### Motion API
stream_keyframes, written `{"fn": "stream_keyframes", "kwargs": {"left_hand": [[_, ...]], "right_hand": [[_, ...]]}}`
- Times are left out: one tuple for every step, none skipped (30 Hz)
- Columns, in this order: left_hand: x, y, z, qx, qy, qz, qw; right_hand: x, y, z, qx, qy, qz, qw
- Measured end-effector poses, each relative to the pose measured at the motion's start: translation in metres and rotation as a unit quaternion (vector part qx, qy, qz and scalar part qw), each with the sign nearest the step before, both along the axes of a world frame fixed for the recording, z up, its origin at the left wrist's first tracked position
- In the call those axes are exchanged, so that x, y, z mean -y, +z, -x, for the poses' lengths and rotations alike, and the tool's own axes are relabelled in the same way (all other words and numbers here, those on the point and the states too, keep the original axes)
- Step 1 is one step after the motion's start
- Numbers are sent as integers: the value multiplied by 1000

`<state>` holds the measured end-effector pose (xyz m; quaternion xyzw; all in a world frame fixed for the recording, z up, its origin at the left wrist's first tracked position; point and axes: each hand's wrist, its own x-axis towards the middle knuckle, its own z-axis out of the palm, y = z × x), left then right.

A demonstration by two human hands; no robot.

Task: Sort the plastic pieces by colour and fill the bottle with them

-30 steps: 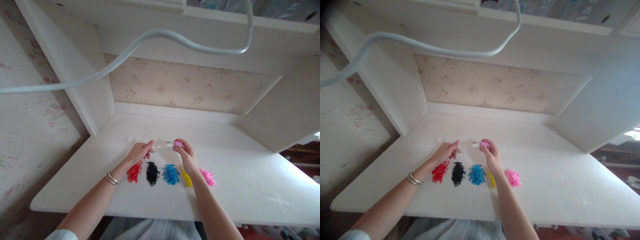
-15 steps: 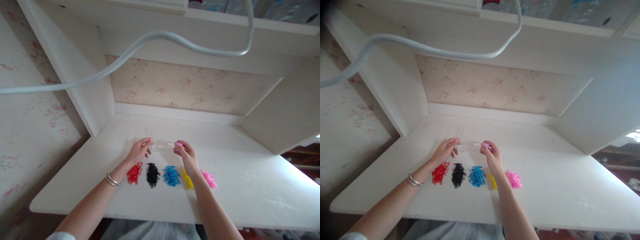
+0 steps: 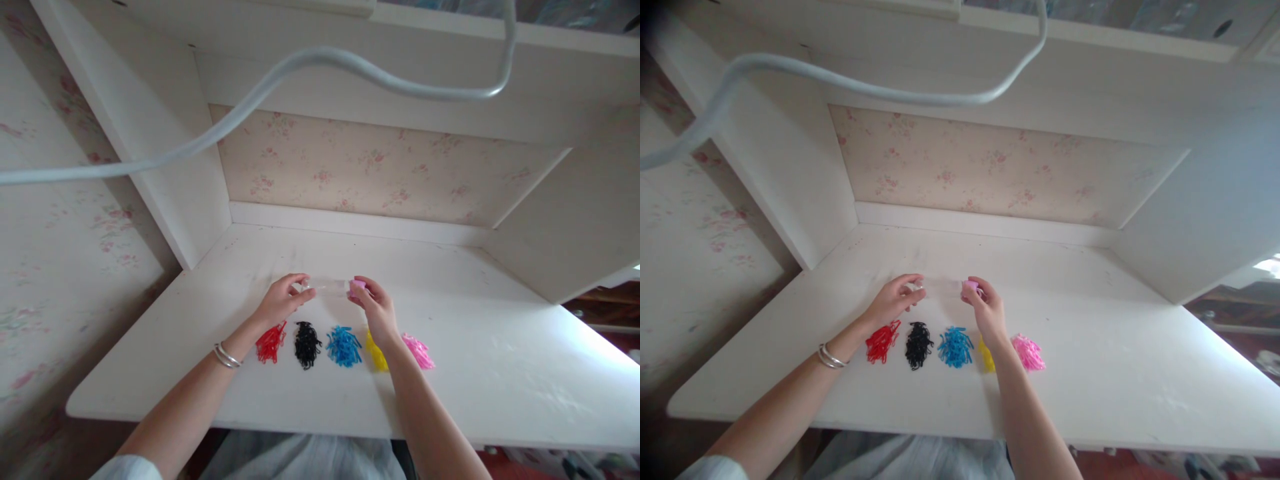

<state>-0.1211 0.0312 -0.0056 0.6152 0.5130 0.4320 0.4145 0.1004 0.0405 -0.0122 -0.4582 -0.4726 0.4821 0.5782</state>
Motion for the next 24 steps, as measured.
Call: {"fn": "stream_keyframes", "kwargs": {"left_hand": [[0,1,1,-4,2,9,1000],[0,1,1,-8,3,16,1000],[1,2,1,-11,4,20,1000],[1,2,2,-14,3,22,1000],[1,2,2,-16,1,25,1000],[2,3,2,-17,-1,27,999],[2,3,2,-17,-3,30,999],[2,2,2,-16,-5,34,999],[2,2,1,-16,-8,37,999],[2,2,1,-17,-11,39,999],[2,1,1,-20,-15,41,999],[1,0,0,-23,-18,43,999],[1,-1,0,-26,-22,44,998],[0,-1,0,-29,-24,44,998],[0,-2,0,-31,-25,44,998],[0,-2,0,-32,-26,44,998],[0,-3,0,-34,-28,43,998],[0,-3,1,-36,-30,43,998],[1,-3,1,-37,-33,43,998],[1,-3,1,-39,-35,41,998],[2,-3,1,-43,-36,37,998],[2,-3,1,-51,-33,27,998],[2,-3,1,-62,-28,13,998],[2,-3,1,-73,-22,-3,997]], "right_hand": [[0,0,0,-2,4,-1,1000],[1,1,0,-2,7,-1,1000],[1,1,0,-2,8,-1,1000],[2,1,0,-1,8,-2,1000],[2,1,-1,-1,8,-3,1000],[2,1,-1,0,8,-5,1000],[1,1,-1,-1,7,-7,1000],[1,1,-1,-3,8,-9,1000],[1,0,-1,-4,8,-9,1000],[0,0,-1,-6,9,-8,1000],[0,-1,-1,-6,9,-7,1000],[-1,-2,-1,-7,9,-7,1000],[-1,-2,-1,-8,9,-8,1000],[-1,-3,-1,-8,8,-9,1000],[-1,-4,-1,-8,6,-11,1000],[-1,-4,-1,-7,4,-12,1000],[-2,-5,-2,-6,3,-13,1000],[-2,-5,-2,-5,1,-14,1000],[-2,-5,-2,-5,-1,-14,1000],[-2,-5,-2,-6,-1,-14,1000],[-2,-6,-2,-6,-2,-14,1000],[-2,-5,-2,-7,-2,-15,1000],[-2,-5,-2,-7,-3,-16,1000],[-2,-5,-2,-7,-3,-16,1000]]}}
